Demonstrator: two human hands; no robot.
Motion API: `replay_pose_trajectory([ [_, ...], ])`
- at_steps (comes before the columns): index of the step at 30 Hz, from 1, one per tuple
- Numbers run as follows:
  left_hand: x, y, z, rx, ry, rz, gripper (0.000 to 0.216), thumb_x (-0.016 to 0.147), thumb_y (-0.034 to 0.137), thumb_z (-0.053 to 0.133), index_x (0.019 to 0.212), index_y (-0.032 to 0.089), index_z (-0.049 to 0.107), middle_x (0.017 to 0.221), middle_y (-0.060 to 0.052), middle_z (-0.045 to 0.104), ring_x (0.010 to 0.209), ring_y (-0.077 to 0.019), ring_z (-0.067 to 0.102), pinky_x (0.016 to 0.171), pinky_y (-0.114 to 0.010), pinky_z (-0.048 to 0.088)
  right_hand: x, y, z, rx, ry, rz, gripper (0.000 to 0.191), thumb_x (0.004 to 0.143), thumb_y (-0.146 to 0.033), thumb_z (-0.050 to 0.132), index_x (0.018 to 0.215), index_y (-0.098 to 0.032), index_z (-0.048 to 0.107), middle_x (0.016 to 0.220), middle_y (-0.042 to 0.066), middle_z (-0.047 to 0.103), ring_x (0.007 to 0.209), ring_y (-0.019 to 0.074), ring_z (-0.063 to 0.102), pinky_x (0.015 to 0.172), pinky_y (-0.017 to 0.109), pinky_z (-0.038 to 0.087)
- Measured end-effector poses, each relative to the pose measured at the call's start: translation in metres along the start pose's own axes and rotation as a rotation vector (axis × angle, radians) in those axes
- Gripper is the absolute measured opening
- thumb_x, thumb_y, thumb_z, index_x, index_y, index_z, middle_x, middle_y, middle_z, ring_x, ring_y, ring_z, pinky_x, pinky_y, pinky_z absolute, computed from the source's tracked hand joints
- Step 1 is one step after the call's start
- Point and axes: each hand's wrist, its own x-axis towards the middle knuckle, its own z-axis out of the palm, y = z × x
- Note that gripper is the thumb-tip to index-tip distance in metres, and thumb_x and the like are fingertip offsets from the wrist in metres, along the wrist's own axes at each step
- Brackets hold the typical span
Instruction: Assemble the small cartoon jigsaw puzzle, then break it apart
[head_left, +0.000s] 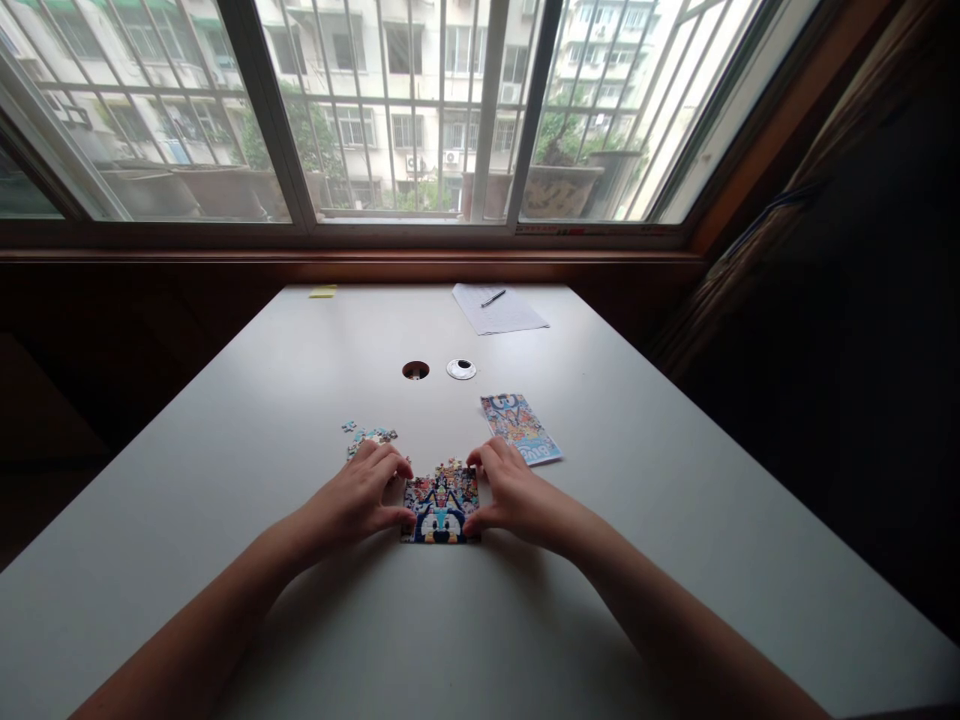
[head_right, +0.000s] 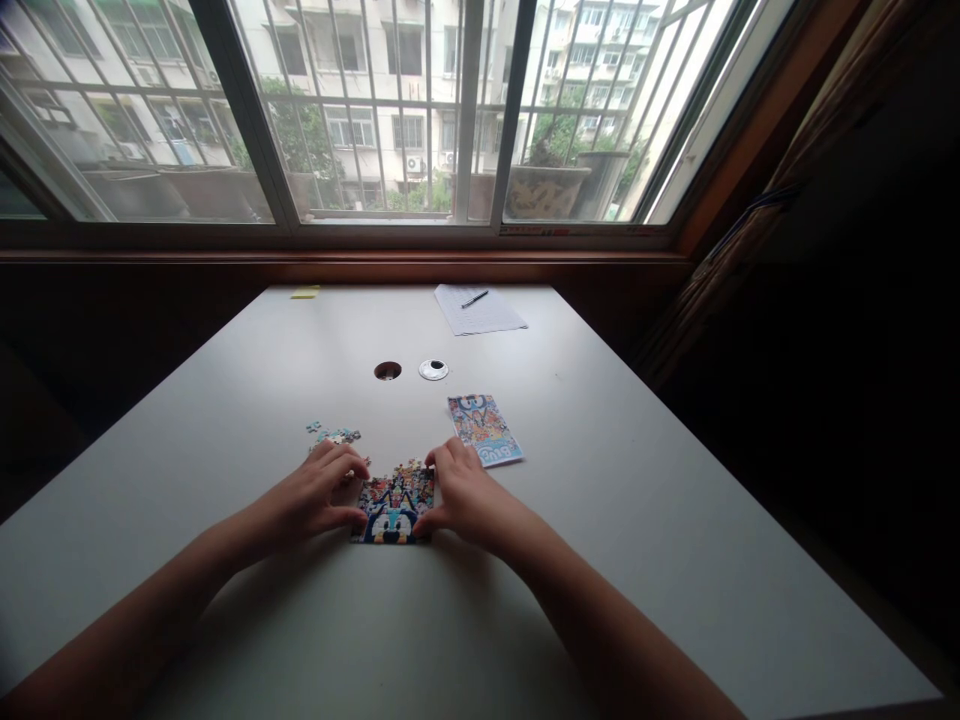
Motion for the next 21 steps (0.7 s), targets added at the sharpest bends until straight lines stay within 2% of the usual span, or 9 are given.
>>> replay_pose_trajectory([
  [8, -0.0001, 0.0025, -0.0012, -0.03, 0.023, 0.027, 0.039, 0.084, 0.042, 0.076, 0.111, 0.022, 0.056, 0.115, -0.008, 0.059, 0.108, -0.0285, 0.047, 0.092, -0.042, 0.043, 0.0011, 0.0013, 0.0011, -0.017, -0.003, -0.004, 0.072, 0.06, -0.038, 0.092, 0.118, -0.02, 0.053, 0.122, 0.008, 0.046, 0.117, 0.0298, 0.043, 0.101, 0.042, 0.042],
  [16, 0.0041, 0.0079, -0.0005, -0.051, 0.097, 0.03, 0.012, 0.095, 0.025, 0.063, 0.099, 0.02, 0.053, 0.098, -0.005, 0.06, 0.096, -0.0238, 0.049, 0.083, -0.036, 0.043, -0.0002, 0.0007, 0.0013, -0.047, 0.005, -0.047, 0.071, 0.063, -0.04, 0.091, 0.119, -0.019, 0.052, 0.121, 0.009, 0.048, 0.116, 0.0298, 0.043, 0.101, 0.042, 0.042],
  [21, 0.0047, 0.0059, 0.0028, -0.08, 0.13, 0.001, 0.009, 0.094, 0.019, 0.062, 0.097, 0.019, 0.054, 0.097, -0.005, 0.061, 0.094, -0.0231, 0.051, 0.08, -0.034, 0.043, -0.0003, 0.0018, 0.0017, -0.05, -0.001, -0.08, 0.073, 0.064, -0.04, 0.091, 0.121, -0.018, 0.051, 0.122, 0.01, 0.048, 0.115, 0.0296, 0.044, 0.101, 0.042, 0.042],
])
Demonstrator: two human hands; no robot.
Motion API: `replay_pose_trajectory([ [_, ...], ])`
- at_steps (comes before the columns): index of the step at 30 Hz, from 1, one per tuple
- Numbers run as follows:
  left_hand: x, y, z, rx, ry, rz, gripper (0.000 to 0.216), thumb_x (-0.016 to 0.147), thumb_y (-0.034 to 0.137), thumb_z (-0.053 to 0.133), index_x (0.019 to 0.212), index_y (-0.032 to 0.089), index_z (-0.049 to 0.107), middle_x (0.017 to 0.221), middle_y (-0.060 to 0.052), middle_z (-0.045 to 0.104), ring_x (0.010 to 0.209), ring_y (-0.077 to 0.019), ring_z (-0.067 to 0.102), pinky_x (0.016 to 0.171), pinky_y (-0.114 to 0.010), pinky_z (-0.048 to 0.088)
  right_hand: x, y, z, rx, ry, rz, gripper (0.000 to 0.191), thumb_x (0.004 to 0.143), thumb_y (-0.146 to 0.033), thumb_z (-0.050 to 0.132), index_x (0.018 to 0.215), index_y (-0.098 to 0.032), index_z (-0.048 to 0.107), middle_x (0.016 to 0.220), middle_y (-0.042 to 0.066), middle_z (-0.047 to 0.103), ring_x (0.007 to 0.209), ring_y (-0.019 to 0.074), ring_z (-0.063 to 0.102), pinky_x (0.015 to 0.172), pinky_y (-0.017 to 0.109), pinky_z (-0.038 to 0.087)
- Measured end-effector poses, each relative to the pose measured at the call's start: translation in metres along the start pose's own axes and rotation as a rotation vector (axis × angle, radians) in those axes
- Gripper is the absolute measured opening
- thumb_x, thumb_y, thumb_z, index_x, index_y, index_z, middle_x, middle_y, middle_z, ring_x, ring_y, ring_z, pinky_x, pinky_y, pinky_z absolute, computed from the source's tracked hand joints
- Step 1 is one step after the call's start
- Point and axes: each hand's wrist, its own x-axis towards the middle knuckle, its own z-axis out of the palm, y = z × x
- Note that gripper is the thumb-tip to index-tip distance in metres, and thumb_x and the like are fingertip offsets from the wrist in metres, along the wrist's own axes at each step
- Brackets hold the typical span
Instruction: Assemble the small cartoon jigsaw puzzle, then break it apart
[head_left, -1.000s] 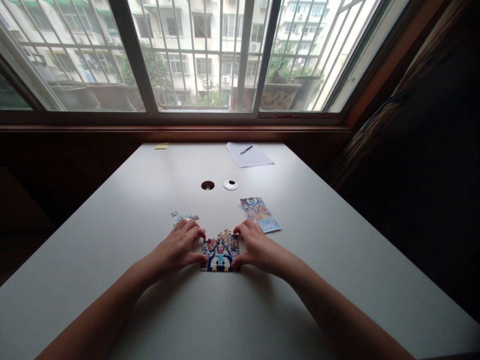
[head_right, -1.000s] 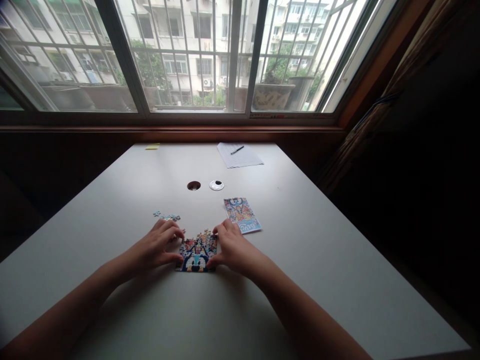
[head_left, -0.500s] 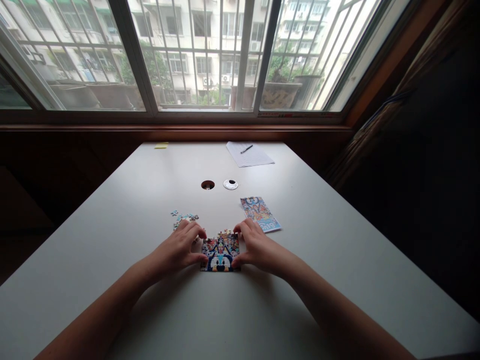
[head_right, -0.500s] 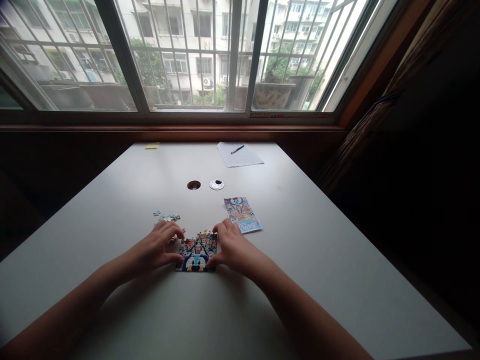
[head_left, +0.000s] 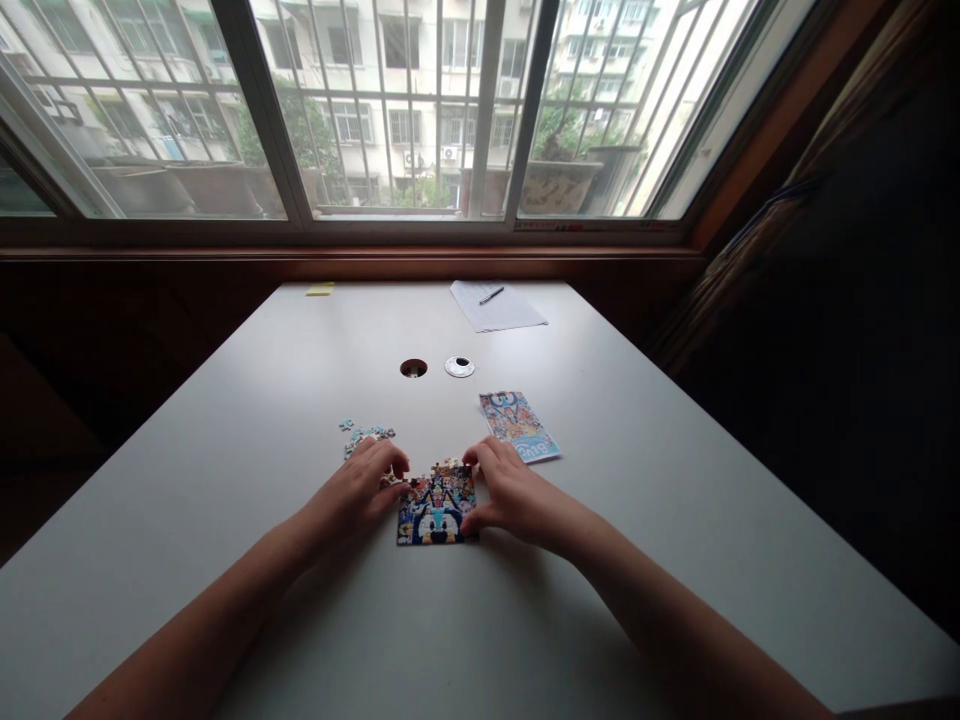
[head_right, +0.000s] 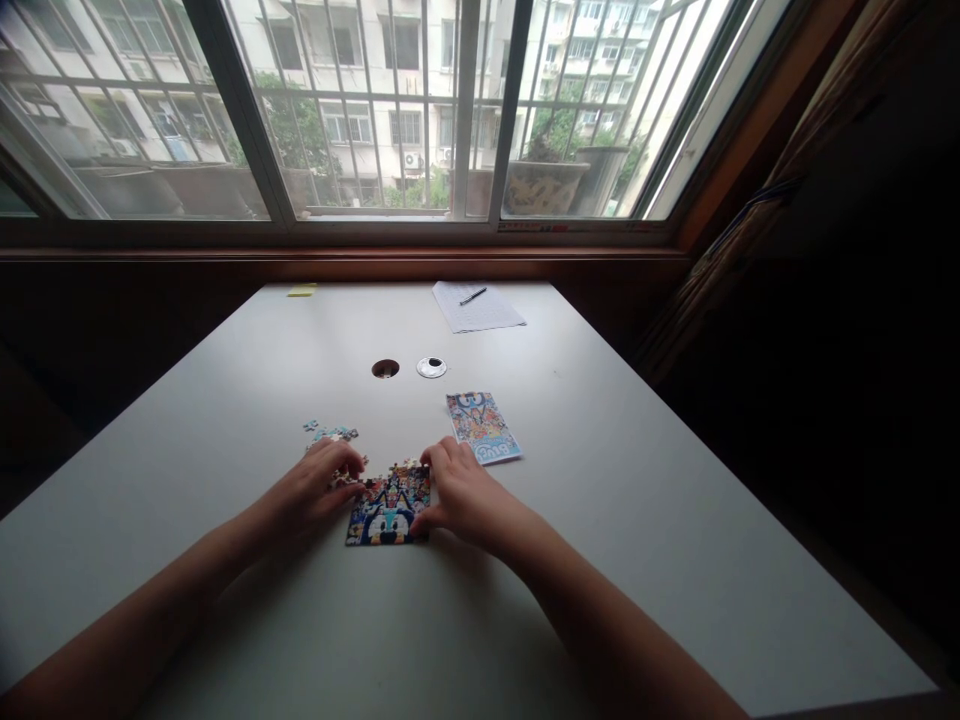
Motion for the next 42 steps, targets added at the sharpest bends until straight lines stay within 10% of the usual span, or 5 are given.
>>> replay_pose_trajectory([
  [42, 0.002, 0.01, 0.003, 0.058, 0.012, 0.145, 0.016, 0.095, 0.009, 0.045, 0.101, 0.02, 0.055, 0.098, -0.006, 0.058, 0.08, -0.0146, 0.058, 0.071, -0.026, 0.049, -0.002, -0.003, -0.003, -0.011, -0.003, -0.009, 0.074, 0.064, -0.04, 0.091, 0.124, -0.021, 0.052, 0.124, 0.009, 0.049, 0.116, 0.03, 0.046, 0.102, 0.043, 0.043],
])
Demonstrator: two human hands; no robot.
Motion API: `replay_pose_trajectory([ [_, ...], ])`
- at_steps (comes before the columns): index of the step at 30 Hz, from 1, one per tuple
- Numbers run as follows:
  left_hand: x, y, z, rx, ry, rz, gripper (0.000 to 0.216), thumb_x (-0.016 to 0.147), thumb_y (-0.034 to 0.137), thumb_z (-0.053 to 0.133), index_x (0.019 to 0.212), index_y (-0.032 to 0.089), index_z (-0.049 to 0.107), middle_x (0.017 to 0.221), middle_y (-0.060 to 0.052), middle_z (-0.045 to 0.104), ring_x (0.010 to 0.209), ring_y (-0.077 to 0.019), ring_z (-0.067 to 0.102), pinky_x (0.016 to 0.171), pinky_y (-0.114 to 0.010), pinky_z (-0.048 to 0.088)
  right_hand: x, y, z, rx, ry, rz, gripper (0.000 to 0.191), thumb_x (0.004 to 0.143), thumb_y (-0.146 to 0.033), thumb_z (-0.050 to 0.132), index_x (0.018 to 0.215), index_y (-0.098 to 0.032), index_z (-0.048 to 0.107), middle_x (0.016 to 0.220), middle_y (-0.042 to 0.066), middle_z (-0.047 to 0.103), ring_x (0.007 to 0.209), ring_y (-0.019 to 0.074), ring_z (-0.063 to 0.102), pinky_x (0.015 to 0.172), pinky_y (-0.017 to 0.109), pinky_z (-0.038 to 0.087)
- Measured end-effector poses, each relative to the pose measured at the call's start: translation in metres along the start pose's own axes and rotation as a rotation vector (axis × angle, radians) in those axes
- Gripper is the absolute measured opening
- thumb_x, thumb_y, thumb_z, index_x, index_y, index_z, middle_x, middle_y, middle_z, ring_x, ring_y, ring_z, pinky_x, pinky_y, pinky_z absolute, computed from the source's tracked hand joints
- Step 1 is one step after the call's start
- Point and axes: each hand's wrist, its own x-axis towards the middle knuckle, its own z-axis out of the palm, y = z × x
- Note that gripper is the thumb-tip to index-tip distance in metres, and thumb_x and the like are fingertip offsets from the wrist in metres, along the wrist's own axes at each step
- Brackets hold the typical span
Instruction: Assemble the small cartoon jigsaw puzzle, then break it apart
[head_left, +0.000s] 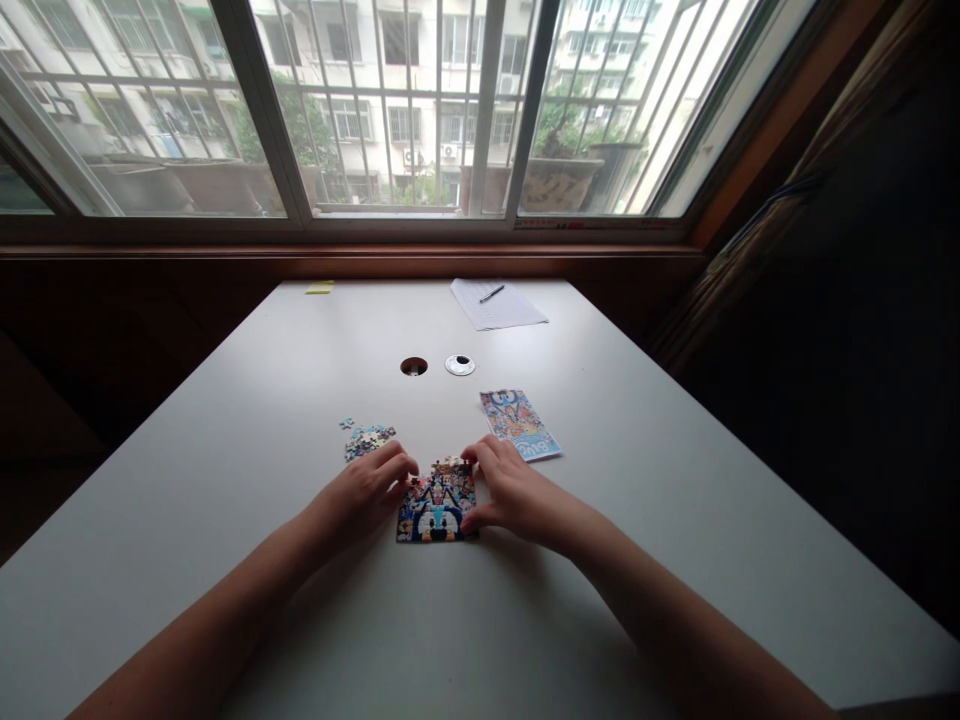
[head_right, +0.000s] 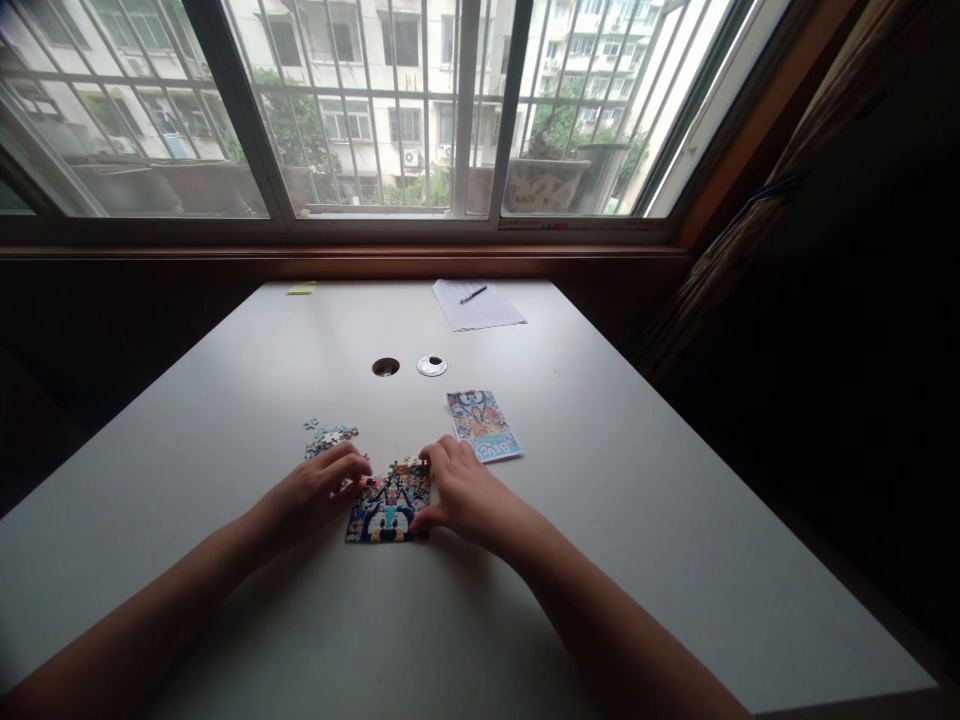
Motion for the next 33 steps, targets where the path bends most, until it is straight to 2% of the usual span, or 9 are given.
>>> replay_pose_trajectory([
  [5, 0.0, 0.002, 0.002, -0.005, 0.017, -0.033, 0.019, 0.092, 0.007, 0.046, 0.103, 0.02, 0.055, 0.099, -0.005, 0.058, 0.078, -0.0138, 0.057, 0.067, -0.024, 0.048, 0.0, 0.002, 0.001, -0.007, 0.003, -0.016, 0.079, 0.064, -0.04, 0.091, 0.128, -0.019, 0.051, 0.125, 0.01, 0.049, 0.117, 0.0302, 0.045, 0.103, 0.043, 0.042],
  [11, 0.002, 0.01, 0.0, -0.083, 0.055, -0.152, 0.017, 0.09, 0.008, 0.049, 0.099, 0.019, 0.057, 0.093, -0.003, 0.055, 0.07, -0.0119, 0.054, 0.065, -0.024, 0.047, 0.001, 0.003, 0.002, -0.014, 0.004, -0.011, 0.078, 0.063, -0.04, 0.092, 0.127, -0.019, 0.052, 0.124, 0.01, 0.049, 0.117, 0.0298, 0.045, 0.103, 0.042, 0.042],
  [20, 0.004, 0.011, -0.002, -0.196, 0.116, -0.254, 0.016, 0.087, 0.011, 0.055, 0.098, 0.02, 0.062, 0.086, -0.001, 0.056, 0.072, -0.0133, 0.056, 0.065, -0.025, 0.047, 0.001, 0.002, 0.001, -0.009, 0.007, -0.012, 0.076, 0.064, -0.041, 0.091, 0.125, -0.02, 0.053, 0.123, 0.01, 0.049, 0.116, 0.0301, 0.046, 0.102, 0.043, 0.042],
  [33, 0.007, 0.016, -0.007, -0.268, 0.129, -0.372, 0.013, 0.083, 0.017, 0.059, 0.095, 0.019, 0.066, 0.082, -0.001, 0.058, 0.072, -0.0141, 0.057, 0.062, -0.024, 0.048, 0.002, 0.005, 0.003, -0.009, 0.0, -0.007, 0.076, 0.063, -0.043, 0.091, 0.124, -0.02, 0.053, 0.124, 0.01, 0.049, 0.115, 0.0299, 0.045, 0.102, 0.043, 0.042],
])
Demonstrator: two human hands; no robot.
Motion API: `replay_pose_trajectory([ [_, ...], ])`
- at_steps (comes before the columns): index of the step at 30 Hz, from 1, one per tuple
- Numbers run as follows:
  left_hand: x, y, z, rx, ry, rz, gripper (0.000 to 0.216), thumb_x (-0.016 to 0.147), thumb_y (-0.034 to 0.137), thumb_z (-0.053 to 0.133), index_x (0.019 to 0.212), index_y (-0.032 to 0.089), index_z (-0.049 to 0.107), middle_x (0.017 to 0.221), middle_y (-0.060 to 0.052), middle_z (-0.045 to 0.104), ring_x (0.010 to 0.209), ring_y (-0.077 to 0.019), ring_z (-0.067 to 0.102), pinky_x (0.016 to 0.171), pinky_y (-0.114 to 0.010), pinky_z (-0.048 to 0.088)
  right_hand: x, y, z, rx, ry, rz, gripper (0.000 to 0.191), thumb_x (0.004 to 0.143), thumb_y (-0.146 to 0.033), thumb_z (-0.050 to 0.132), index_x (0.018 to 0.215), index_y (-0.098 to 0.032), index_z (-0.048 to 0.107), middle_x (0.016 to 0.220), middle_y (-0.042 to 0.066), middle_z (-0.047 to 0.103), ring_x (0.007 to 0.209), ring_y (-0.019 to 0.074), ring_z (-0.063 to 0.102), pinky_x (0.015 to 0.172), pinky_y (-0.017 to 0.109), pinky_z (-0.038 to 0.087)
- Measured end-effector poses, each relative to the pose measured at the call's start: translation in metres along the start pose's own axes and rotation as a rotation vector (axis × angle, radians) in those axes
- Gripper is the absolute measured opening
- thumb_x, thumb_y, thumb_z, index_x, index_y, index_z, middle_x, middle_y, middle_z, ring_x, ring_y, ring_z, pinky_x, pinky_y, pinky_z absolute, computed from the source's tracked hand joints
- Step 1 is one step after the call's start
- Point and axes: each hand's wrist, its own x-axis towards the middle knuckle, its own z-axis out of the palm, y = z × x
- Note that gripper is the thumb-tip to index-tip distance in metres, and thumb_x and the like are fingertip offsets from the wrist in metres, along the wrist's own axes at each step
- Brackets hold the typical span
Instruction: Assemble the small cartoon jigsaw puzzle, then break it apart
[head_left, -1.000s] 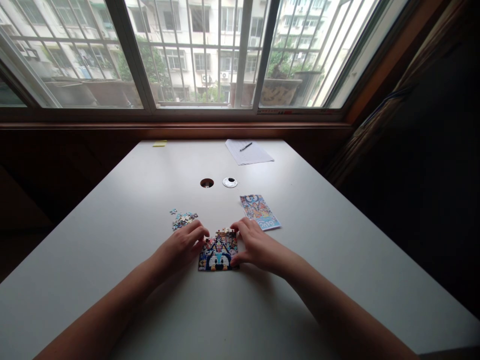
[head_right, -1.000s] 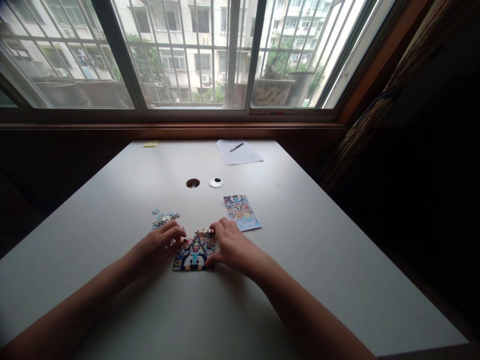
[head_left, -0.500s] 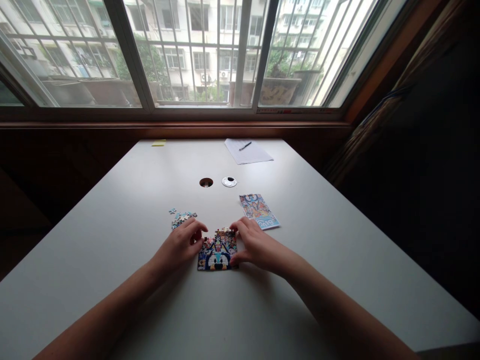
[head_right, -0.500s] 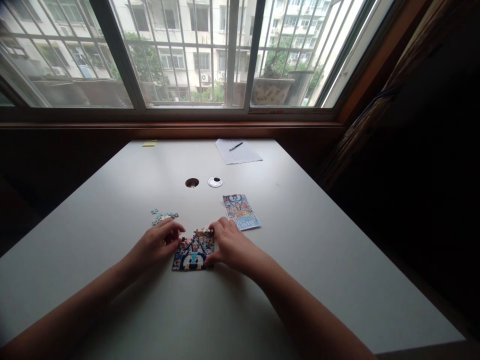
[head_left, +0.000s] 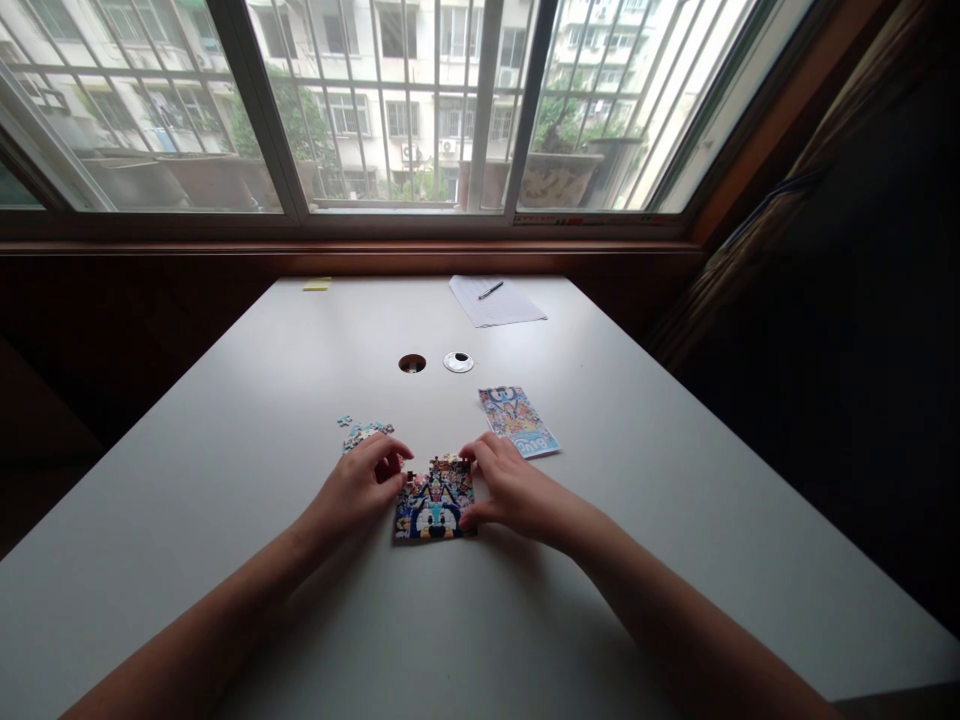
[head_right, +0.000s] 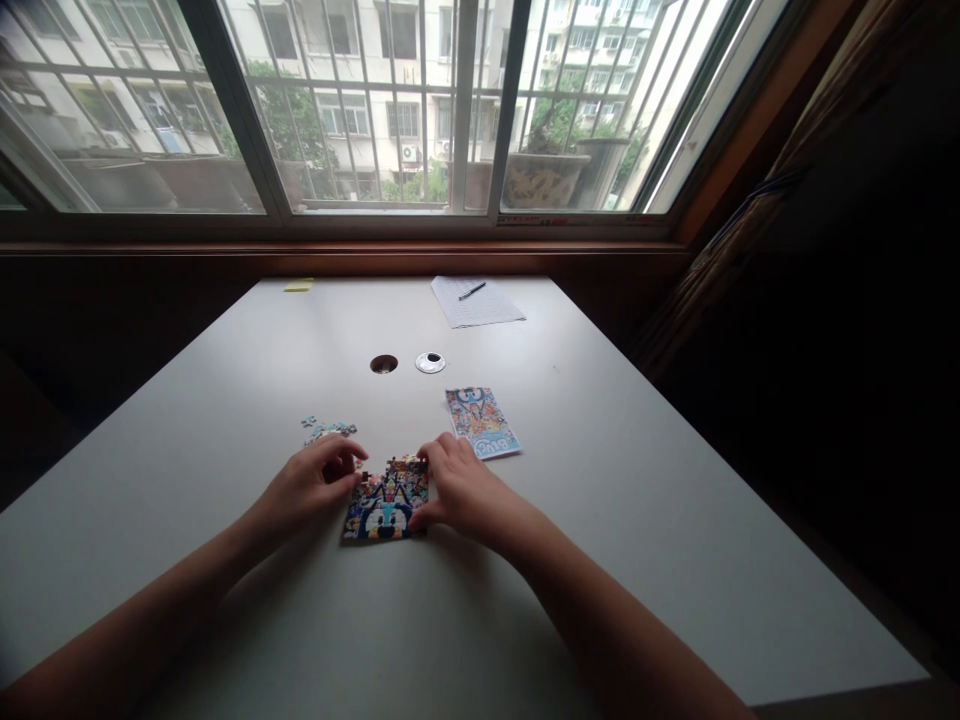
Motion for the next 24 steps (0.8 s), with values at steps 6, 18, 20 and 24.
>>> replay_pose_trajectory([
  [6, 0.001, -0.001, -0.001, -0.03, -0.002, 0.032, 0.011, 0.086, 0.019, 0.06, 0.094, 0.019, 0.067, 0.087, -0.003, 0.058, 0.077, -0.0151, 0.059, 0.065, -0.026, 0.053, -0.001, -0.004, -0.003, -0.004, -0.006, -0.002, 0.073, 0.064, -0.04, 0.091, 0.124, -0.021, 0.053, 0.122, 0.009, 0.049, 0.115, 0.0294, 0.047, 0.101, 0.043, 0.043],
  [18, 0.0, -0.003, -0.002, -0.256, -0.059, -0.007, 0.012, 0.09, 0.028, 0.062, 0.097, 0.019, 0.067, 0.101, -0.005, 0.057, 0.093, -0.0174, 0.067, 0.076, -0.03, 0.064, 0.001, -0.003, -0.003, 0.063, -0.002, -0.062, 0.066, 0.066, -0.034, 0.09, 0.119, -0.021, 0.052, 0.118, 0.007, 0.052, 0.11, 0.0257, 0.05, 0.096, 0.038, 0.045],
  [20, -0.001, -0.006, -0.001, -0.271, -0.083, 0.01, 0.014, 0.09, 0.029, 0.064, 0.099, 0.019, 0.067, 0.105, -0.006, 0.058, 0.095, -0.0177, 0.067, 0.079, -0.031, 0.064, 0.001, -0.003, -0.004, 0.07, -0.01, -0.068, 0.062, 0.067, -0.034, 0.09, 0.116, -0.022, 0.054, 0.116, 0.006, 0.053, 0.109, 0.0253, 0.05, 0.095, 0.038, 0.046],
  [24, 0.0, -0.015, 0.002, -0.242, -0.141, 0.029, 0.019, 0.088, 0.028, 0.068, 0.104, 0.018, 0.067, 0.103, -0.006, 0.064, 0.094, -0.0179, 0.069, 0.084, -0.032, 0.062, 0.001, -0.003, -0.006, 0.073, -0.023, -0.085, 0.053, 0.069, -0.036, 0.089, 0.11, -0.023, 0.059, 0.117, 0.005, 0.054, 0.11, 0.0251, 0.051, 0.096, 0.038, 0.047],
])
